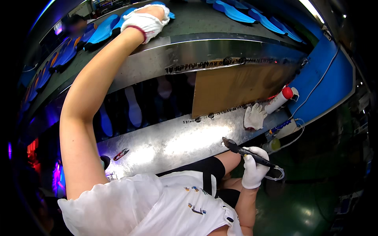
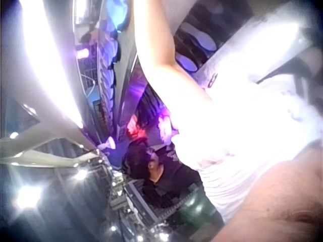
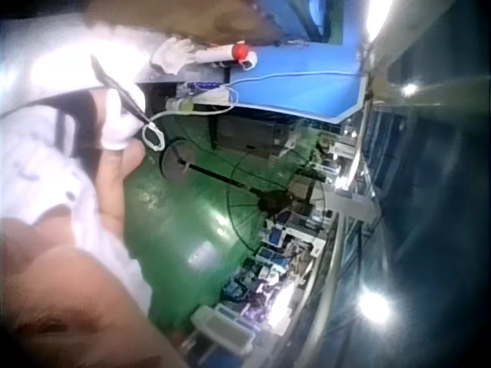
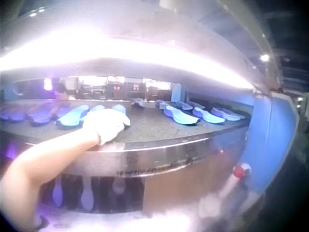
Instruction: The person applies liquid to blue shoe outsoles using a brush tool. They reach for an outsole on a conveyor belt, hold it while brushing the substance onto the surface, and then return the item to the moving belt.
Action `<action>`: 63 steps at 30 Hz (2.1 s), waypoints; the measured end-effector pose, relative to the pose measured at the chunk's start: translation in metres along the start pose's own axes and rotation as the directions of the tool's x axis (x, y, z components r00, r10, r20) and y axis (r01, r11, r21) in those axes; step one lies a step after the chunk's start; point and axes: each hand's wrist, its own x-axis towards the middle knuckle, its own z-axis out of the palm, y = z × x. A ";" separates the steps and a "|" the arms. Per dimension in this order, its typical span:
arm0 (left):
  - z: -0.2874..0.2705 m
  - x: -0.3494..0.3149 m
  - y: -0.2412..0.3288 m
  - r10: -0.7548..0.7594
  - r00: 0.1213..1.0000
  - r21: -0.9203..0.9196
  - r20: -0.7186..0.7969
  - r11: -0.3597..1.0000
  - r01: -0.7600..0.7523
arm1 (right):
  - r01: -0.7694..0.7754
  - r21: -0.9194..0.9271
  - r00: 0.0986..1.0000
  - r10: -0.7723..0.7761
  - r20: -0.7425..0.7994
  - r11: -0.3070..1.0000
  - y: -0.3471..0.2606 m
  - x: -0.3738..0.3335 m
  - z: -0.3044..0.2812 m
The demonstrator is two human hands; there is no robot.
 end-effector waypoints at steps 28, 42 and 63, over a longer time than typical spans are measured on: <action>0.193 -0.257 0.233 0.858 0.457 0.335 0.234 -0.513 0.790 | -0.387 0.263 0.815 0.461 -0.350 0.884 0.079 0.000 0.011; 0.155 -0.280 0.259 0.686 0.725 0.558 0.063 -0.626 0.545 | 0.441 -0.667 0.892 -0.213 0.399 0.600 0.033 0.015 0.048; 0.144 -0.302 0.248 0.606 0.760 0.192 0.237 -0.796 0.575 | 0.005 -0.370 0.997 -0.034 -0.073 0.929 0.020 0.013 0.058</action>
